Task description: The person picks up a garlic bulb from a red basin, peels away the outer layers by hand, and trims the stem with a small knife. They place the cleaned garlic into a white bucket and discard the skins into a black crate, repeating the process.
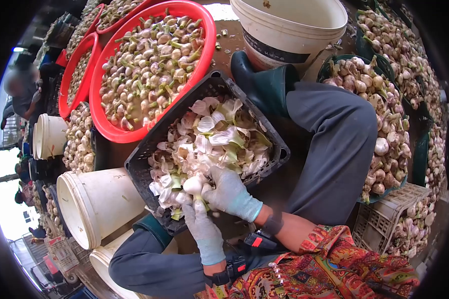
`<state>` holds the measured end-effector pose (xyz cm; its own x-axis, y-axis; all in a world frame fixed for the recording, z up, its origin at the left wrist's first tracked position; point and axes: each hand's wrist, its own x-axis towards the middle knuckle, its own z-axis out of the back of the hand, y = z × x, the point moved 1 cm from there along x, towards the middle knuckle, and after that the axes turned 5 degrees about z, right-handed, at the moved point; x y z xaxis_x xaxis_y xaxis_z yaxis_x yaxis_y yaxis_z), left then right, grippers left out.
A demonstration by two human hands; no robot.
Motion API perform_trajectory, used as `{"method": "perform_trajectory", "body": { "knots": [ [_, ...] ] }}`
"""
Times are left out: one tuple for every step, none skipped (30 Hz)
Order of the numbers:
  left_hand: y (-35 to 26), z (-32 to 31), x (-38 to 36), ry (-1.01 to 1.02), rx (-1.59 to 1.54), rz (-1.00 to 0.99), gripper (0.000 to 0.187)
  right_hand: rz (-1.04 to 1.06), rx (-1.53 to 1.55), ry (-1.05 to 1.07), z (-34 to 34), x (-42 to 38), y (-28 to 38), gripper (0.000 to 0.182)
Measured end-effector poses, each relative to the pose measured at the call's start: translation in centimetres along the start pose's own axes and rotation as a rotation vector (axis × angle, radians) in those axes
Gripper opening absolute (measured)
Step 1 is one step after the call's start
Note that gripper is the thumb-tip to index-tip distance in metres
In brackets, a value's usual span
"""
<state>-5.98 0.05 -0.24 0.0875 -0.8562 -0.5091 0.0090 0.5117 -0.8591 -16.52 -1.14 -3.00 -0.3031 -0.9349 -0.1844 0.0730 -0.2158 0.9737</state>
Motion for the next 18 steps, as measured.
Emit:
{"method": "perform_trajectory", "body": {
  "knots": [
    [0.0, -0.2, 0.1, -0.059, -0.052, -0.006, 0.031, 0.079, -0.06, -0.008, 0.2, -0.1, 0.4, 0.02],
    [0.3, 0.2, 0.4, -0.062, -0.047, 0.002, 0.031, 0.069, -0.058, -0.005, 0.1, -0.1, 0.2, 0.02],
    [0.6, 1.1, 0.9, -0.059, -0.025, -0.011, 0.03, 0.112, -0.075, -0.041, 0.1, 0.1, 0.0, 0.019],
    [0.7, 1.9, 1.2, -0.057, -0.004, -0.025, 0.029, 0.157, -0.092, -0.077, 0.0, 0.2, -0.2, 0.019],
    [0.6, 2.6, 1.2, -0.01, -0.047, -0.009, 0.028, 0.14, 0.011, -0.157, 0.0, 0.9, -1.0, 0.018],
    [0.5, 3.3, 1.2, -0.017, -0.046, -0.012, 0.028, 0.141, -0.099, -0.246, 0.2, 1.6, -1.9, 0.017],
    [0.4, 3.8, 1.2, 0.091, -0.2, 0.024, 0.028, 0.081, -0.042, -0.262, 0.8, 2.1, -1.5, 0.017],
    [0.3, 4.2, 1.2, 0.204, -0.354, 0.058, 0.028, 0.023, 0.013, -0.279, 1.4, 2.3, -1.0, 0.016],
    [0.2, 4.5, 1.2, 0.271, -0.398, 0.062, 0.03, 0.019, 0.004, -0.301, 1.6, 2.6, -1.8, 0.016],
    [0.2, 4.8, 1.2, 0.272, -0.404, 0.049, 0.03, 0.02, -0.006, -0.324, 1.9, 2.8, -2.1, 0.016],
    [0.3, 5.1, 1.2, 0.338, -0.489, 0.049, 0.032, -0.046, 0.096, -0.322, 2.2, 2.6, -2.2, 0.015],
    [0.2, 5.4, 1.2, 0.403, -0.574, 0.044, 0.033, -0.005, 0.042, -0.38, 2.3, 2.5, -2.5, 0.017],
    [0.0, 5.6, 0.9, 0.4, -0.596, 0.034, 0.036, 0.029, -0.068, -0.359, 2.2, 2.3, -3.0, 0.017],
    [-0.4, 5.8, 0.6, 0.392, -0.639, 0.036, 0.037, 0.068, -0.171, -0.331, 2.0, 1.9, -3.4, 0.017],
    [-1.1, 5.9, 0.5, 0.416, -0.711, 0.041, 0.037, 0.036, -0.27, -0.246, 1.9, 1.5, -3.0, 0.017],
    [-1.9, 6.5, 0.4, 0.433, -0.778, 0.037, 0.037, 0.012, -0.365, -0.153, 1.4, 1.2, -2.6, 0.018],
    [-1.9, 7.7, 1.0, 0.434, -0.859, 0.021, 0.033, 0.07, -0.344, -0.123, 0.9, 0.9, -2.9, 0.018],
    [-3.4, 9.0, 1.6, 0.422, -0.861, -0.014, 0.033, 0.119, -0.335, -0.108, 0.6, 0.9, -3.1, 0.019]
  ]
}}
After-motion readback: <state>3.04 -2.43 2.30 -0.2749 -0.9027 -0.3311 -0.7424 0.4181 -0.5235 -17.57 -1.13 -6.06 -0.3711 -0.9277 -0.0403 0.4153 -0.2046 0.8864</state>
